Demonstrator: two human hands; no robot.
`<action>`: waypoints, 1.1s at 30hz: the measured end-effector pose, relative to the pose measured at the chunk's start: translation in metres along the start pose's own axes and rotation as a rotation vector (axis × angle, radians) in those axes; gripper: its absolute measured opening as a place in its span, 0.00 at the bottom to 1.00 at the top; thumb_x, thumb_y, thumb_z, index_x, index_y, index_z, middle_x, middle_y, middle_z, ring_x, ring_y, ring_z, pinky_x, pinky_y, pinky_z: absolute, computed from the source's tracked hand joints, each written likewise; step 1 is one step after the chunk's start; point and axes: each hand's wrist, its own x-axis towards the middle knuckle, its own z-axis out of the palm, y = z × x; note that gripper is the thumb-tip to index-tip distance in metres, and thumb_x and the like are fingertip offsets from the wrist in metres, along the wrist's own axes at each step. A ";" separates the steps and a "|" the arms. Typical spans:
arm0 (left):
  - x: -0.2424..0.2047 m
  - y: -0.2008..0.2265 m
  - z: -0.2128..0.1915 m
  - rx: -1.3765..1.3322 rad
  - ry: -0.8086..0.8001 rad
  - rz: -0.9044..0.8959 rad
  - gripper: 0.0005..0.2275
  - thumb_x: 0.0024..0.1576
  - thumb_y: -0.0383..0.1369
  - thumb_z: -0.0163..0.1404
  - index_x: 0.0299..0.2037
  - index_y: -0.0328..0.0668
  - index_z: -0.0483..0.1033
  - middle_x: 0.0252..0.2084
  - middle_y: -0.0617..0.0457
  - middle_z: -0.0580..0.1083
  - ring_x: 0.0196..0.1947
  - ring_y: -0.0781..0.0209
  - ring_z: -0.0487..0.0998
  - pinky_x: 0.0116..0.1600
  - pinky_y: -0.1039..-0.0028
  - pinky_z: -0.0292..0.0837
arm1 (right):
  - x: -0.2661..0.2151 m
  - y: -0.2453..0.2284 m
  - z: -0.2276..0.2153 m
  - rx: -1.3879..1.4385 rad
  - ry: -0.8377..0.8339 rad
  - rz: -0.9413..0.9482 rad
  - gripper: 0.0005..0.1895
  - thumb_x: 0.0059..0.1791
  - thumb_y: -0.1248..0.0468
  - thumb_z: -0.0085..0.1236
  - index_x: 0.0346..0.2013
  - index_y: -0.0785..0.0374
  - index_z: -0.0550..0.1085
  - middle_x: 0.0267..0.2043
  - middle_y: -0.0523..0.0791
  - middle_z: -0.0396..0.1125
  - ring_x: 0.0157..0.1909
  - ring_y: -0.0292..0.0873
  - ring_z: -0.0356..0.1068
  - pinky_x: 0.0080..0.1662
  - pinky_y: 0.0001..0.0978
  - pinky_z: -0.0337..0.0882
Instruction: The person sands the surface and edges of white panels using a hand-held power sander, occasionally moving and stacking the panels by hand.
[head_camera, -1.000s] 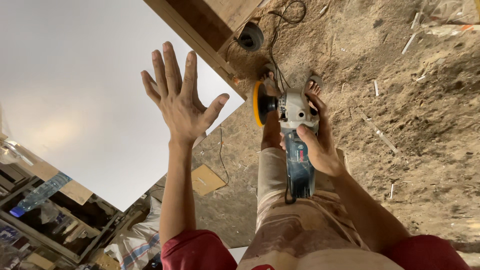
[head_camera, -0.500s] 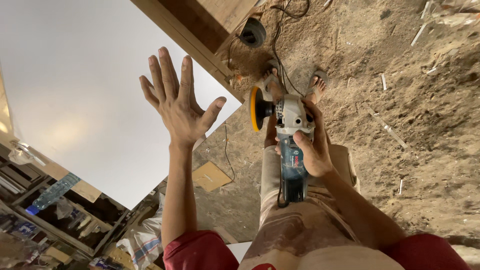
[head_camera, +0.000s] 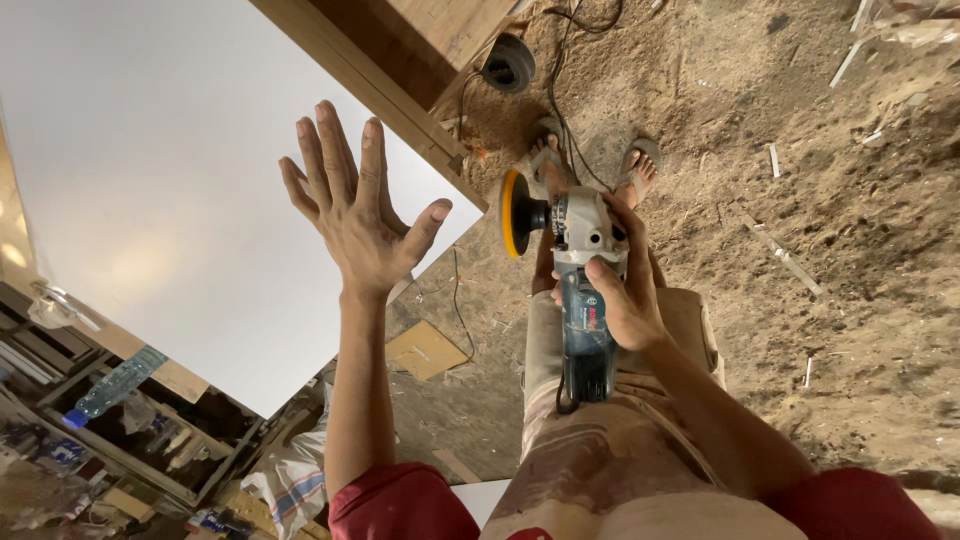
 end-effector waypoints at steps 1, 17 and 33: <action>-0.002 0.000 -0.002 0.001 -0.002 -0.003 0.40 0.60 0.70 0.36 0.78 0.61 0.49 0.81 0.46 0.43 0.83 0.49 0.37 0.83 0.49 0.20 | -0.003 0.002 0.001 0.000 -0.001 0.004 0.41 0.50 0.46 0.58 0.71 0.53 0.50 0.62 0.59 0.56 0.35 0.58 0.76 0.32 0.50 0.84; -0.001 0.002 -0.003 -0.013 0.004 -0.004 0.40 0.60 0.70 0.37 0.77 0.59 0.51 0.81 0.44 0.44 0.83 0.48 0.38 0.83 0.48 0.22 | -0.006 -0.002 -0.004 -0.042 0.014 0.033 0.42 0.49 0.48 0.58 0.71 0.55 0.50 0.63 0.57 0.56 0.36 0.58 0.77 0.32 0.50 0.85; 0.002 0.003 0.000 -0.025 0.027 -0.023 0.38 0.62 0.67 0.39 0.77 0.57 0.52 0.81 0.45 0.46 0.83 0.48 0.40 0.82 0.49 0.22 | -0.020 0.003 -0.044 0.101 -0.031 -0.045 0.39 0.52 0.54 0.57 0.72 0.55 0.49 0.52 0.61 0.63 0.35 0.56 0.75 0.35 0.46 0.81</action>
